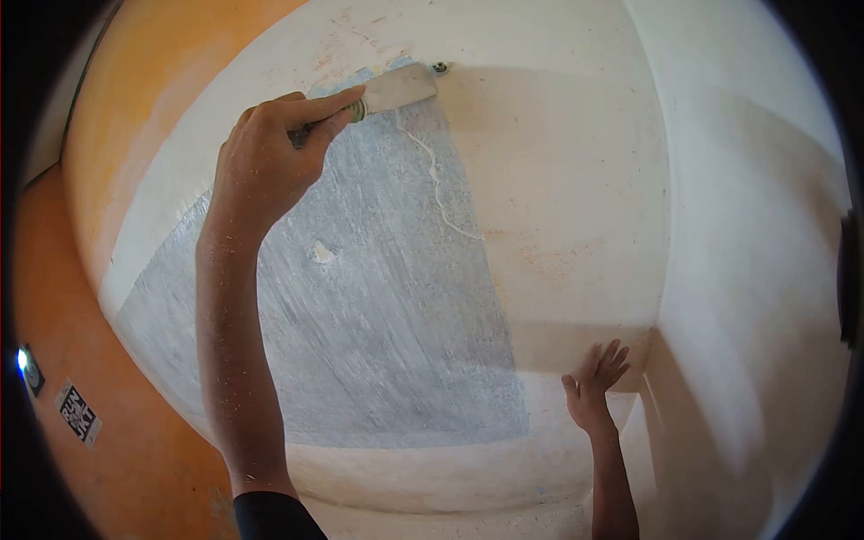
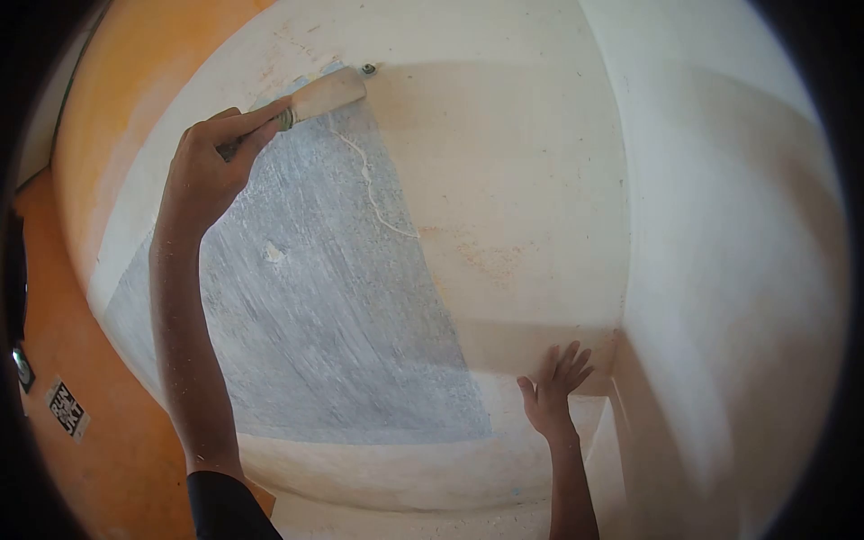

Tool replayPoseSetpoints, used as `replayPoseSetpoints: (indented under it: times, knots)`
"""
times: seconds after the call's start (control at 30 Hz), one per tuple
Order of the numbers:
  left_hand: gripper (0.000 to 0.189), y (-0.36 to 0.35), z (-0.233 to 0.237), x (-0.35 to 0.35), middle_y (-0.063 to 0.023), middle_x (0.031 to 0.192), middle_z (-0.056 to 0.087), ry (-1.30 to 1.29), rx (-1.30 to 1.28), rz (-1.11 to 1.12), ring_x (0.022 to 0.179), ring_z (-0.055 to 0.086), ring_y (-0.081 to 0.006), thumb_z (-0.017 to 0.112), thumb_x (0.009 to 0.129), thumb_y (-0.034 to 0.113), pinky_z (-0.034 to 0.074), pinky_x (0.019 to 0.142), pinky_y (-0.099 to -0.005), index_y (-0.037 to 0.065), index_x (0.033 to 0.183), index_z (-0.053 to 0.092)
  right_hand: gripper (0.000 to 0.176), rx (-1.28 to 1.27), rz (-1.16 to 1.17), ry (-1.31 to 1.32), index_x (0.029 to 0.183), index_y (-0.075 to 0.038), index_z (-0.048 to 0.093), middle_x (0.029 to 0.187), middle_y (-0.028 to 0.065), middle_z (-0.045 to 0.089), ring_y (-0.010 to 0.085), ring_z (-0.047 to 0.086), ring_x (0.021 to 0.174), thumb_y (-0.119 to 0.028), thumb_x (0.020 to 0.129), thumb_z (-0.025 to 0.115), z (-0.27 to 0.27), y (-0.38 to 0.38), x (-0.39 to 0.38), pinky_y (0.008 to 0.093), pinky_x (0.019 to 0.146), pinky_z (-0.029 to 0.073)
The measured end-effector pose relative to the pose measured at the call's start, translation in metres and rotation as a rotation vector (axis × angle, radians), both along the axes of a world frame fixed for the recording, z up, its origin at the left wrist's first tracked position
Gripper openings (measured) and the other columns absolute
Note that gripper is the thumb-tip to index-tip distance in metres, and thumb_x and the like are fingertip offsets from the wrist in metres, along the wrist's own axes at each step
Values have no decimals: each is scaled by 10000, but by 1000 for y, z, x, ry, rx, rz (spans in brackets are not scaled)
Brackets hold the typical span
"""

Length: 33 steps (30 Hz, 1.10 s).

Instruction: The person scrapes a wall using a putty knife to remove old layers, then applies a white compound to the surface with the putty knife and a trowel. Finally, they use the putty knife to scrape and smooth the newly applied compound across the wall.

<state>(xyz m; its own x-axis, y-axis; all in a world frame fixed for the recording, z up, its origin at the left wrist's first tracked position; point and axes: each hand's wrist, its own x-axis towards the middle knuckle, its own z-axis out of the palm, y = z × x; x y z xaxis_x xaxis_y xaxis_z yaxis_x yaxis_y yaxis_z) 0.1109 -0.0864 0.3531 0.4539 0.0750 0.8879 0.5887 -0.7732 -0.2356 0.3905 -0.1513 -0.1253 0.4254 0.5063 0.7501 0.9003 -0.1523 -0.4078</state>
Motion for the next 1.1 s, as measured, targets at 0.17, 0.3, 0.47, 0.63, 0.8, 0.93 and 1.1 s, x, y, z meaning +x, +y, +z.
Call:
replayPoseSetpoints:
  times: [0.17, 0.3, 0.47, 0.63, 0.8, 0.93, 1.1]
  knots:
    - [237, -3, 1, 3, -14, 642, 508, 41, 91, 7, 575, 398, -111, 660, 922, 186, 372, 569, -314, 217, 1144, 737, 860, 11, -8, 2, 1532, -48, -84, 1535, 321, -228, 584, -231, 1373, -425, 1000, 475, 4, 0, -1, 737, 1040, -123]
    - [234, -7, 6, -5, -16, 650, 532, 45, 63, 23, 574, 404, -122, 664, 919, 193, 376, 570, -312, 210, 1141, 738, 868, 8, -8, 3, 1533, -51, -81, 1538, 318, -224, 575, -224, 1381, -417, 994, 492, 5, 0, 0, 733, 1044, -121]
    - [243, -4, 7, -8, -23, 648, 521, 56, 20, -5, 584, 401, -112, 665, 918, 191, 378, 579, -309, 210, 1151, 733, 864, -2, 2, 32, 1536, -55, -76, 1537, 311, -237, 567, -235, 1382, -425, 995, 487, 5, -1, -1, 725, 1049, -126]
    - [252, 8, 5, -1, -22, 642, 504, 90, 91, -115, 584, 394, -111, 658, 920, 174, 378, 584, -307, 203, 1159, 729, 866, -12, -10, 26, 1535, -52, -82, 1536, 311, -242, 568, -236, 1380, -435, 997, 478, 4, -1, 0, 728, 1046, -124]
    - [253, -1, 8, 0, -27, 657, 534, 91, 55, -35, 578, 390, -115, 661, 918, 175, 380, 581, -309, 207, 1159, 728, 866, -10, -4, 43, 1535, -57, -90, 1536, 315, -236, 575, -231, 1378, -429, 998, 478, 7, -1, -1, 734, 1042, -119]
    - [245, -4, 9, -7, -21, 668, 564, 80, 32, -33, 574, 401, -114, 668, 915, 166, 386, 579, -304, 201, 1149, 734, 873, -5, 10, 48, 1536, -57, -88, 1536, 319, -231, 575, -230, 1379, -397, 991, 503, 8, -3, -2, 735, 1043, -117]
    - [248, 0, 8, 0, -12, 659, 558, 107, 70, -53, 569, 390, -113, 667, 920, 171, 375, 569, -308, 205, 1157, 731, 888, 3, 3, 34, 1538, -54, -72, 1537, 323, -223, 576, -225, 1381, -350, 975, 547, 7, -2, -2, 738, 1042, -114]
